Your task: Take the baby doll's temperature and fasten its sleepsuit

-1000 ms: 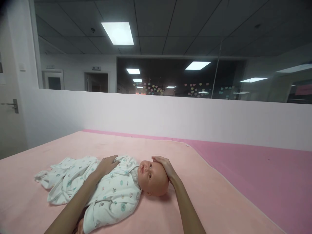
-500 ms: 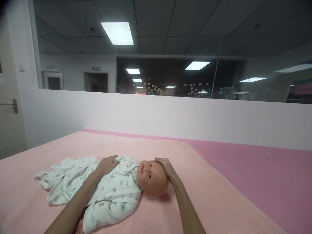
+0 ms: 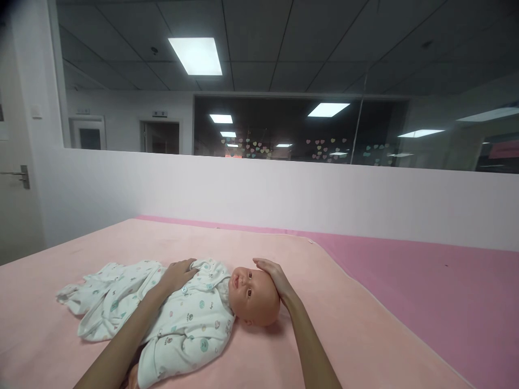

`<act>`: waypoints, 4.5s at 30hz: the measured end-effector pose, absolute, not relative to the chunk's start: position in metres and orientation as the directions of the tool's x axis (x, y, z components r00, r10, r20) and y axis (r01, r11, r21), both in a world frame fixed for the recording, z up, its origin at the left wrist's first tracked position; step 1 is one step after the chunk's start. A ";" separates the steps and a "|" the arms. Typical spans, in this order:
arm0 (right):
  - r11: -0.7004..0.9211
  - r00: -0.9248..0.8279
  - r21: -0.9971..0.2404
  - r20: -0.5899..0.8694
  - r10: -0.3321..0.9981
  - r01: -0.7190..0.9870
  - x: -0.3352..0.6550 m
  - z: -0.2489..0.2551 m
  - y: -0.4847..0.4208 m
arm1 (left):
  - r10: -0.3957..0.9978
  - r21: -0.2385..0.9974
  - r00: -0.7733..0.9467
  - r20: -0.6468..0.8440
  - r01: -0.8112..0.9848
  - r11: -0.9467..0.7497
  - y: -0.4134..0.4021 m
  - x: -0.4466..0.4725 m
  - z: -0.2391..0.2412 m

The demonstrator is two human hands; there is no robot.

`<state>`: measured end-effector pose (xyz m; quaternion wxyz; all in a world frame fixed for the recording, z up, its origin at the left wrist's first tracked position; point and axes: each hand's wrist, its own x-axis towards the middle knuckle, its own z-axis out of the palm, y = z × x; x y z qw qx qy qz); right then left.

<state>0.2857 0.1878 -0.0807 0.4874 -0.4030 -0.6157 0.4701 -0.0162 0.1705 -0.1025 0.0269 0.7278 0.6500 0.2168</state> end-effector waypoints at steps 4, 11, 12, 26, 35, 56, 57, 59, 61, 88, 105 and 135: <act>0.231 -0.244 -0.970 0.206 0.948 0.080 0.286 -0.080 0.187 | 0.965 0.320 0.056 0.255 0.937 -0.139 0.170 -0.016 -0.101; 0.240 -0.233 -0.966 0.213 0.949 0.092 0.287 -0.082 0.190 | 0.965 0.314 0.053 0.257 0.940 -0.135 0.171 -0.016 -0.102; 0.238 -0.232 -0.967 0.212 0.949 0.088 0.287 -0.081 0.190 | 0.965 0.315 0.055 0.257 0.939 -0.137 0.171 -0.016 -0.102; 0.214 -0.222 -0.977 0.204 0.953 0.020 0.285 -0.079 0.186 | 0.963 0.337 0.047 0.264 0.932 -0.137 0.169 -0.016 -0.101; 0.207 -0.269 -0.978 0.188 0.944 0.040 0.284 -0.077 0.181 | 0.966 0.356 -0.047 0.254 0.933 -0.048 0.167 -0.016 -0.101; 0.300 -0.179 -0.931 0.265 0.947 0.206 0.291 -0.065 0.180 | 0.883 0.806 0.287 0.372 0.373 -0.460 0.139 0.020 -0.083; 0.331 -0.170 -0.913 0.296 0.940 0.237 0.291 -0.058 0.176 | 0.893 0.825 0.223 0.391 0.347 -0.447 0.141 0.019 -0.085; 0.402 -0.175 -0.865 0.364 0.915 0.302 0.287 -0.041 0.164 | 0.917 0.879 0.092 0.388 0.263 -0.398 0.146 0.016 -0.087; 0.489 -0.268 -0.774 0.410 0.872 0.403 0.272 -0.026 0.150 | 0.942 0.928 0.020 0.336 0.164 -0.334 0.150 0.014 -0.088; 0.470 -0.379 0.026 0.632 0.677 0.882 0.221 -0.022 0.121 | 0.943 0.939 0.076 0.325 0.089 -0.331 0.148 0.014 -0.087; 0.748 -0.195 -0.167 0.908 0.370 0.642 0.190 -0.071 0.129 | 0.942 0.678 0.010 0.336 -0.697 -0.234 0.153 0.004 -0.095; 0.640 0.228 -0.239 0.968 0.101 0.731 0.179 -0.081 0.119 | 0.923 0.589 0.074 0.377 -0.788 -0.177 0.148 0.003 -0.093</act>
